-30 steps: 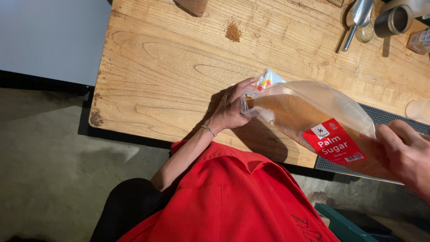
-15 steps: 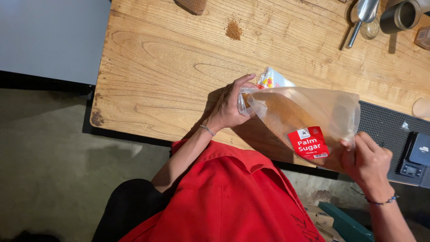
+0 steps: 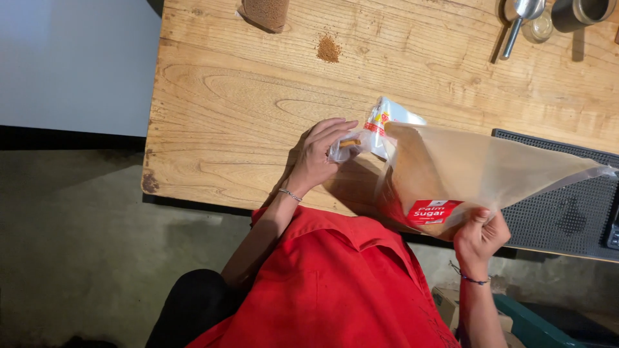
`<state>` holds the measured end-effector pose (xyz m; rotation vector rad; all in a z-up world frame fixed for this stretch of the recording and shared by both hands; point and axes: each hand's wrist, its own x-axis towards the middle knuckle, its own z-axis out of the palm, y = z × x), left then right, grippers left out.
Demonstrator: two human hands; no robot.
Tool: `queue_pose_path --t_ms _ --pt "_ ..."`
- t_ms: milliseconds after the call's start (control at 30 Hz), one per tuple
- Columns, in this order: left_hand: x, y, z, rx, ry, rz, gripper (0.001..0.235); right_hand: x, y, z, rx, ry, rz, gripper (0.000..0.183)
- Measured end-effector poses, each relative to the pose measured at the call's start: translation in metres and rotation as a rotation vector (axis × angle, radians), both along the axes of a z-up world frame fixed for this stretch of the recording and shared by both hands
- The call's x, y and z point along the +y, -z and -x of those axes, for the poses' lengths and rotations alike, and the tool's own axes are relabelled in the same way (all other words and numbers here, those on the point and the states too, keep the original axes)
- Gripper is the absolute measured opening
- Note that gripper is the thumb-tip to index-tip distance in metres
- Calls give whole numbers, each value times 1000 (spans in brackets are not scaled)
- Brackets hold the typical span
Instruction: The person fills small plastic bags with palm sugar by pouring it from a large container, then sets the filled bags on a wooden table.
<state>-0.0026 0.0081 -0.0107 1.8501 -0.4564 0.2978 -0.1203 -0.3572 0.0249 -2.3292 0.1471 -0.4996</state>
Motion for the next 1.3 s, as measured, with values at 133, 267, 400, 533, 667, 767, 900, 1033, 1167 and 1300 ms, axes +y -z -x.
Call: queue_pose_path --t_ms 133,267,400,533,667,767,900,1033,1167,1300 --pt "1 15 -3 -91 -87 -24 15 -32 72 13 -51 -20 -140 52" --pt "13 -26 -5 -133 -129 66 27 -45 110 20 -77 -6 -200 53" --pt "27 -52 -13 -11 -250 281 50 -43 114 25 -61 6 -309 51" --pt "46 -26 -26 317 -356 336 36 -42 117 26 -61 35 -325 51" --pt "60 -40 -28 351 -265 287 31 -28 100 22 -73 24 -319 48" --pt "67 -36 -25 344 -129 269 24 -21 94 23 -66 23 -310 47" --pt "81 -54 -23 333 -88 -24 35 -32 106 28 -75 25 -321 48" --pt "98 -76 -23 259 -187 -180 8 -34 105 29 -50 24 -313 46" --pt "123 -87 -41 347 -368 -197 21 -25 96 24 -70 21 -308 47" --pt "158 -68 -99 392 -514 -366 35 31 36 7 -2 113 -186 57"
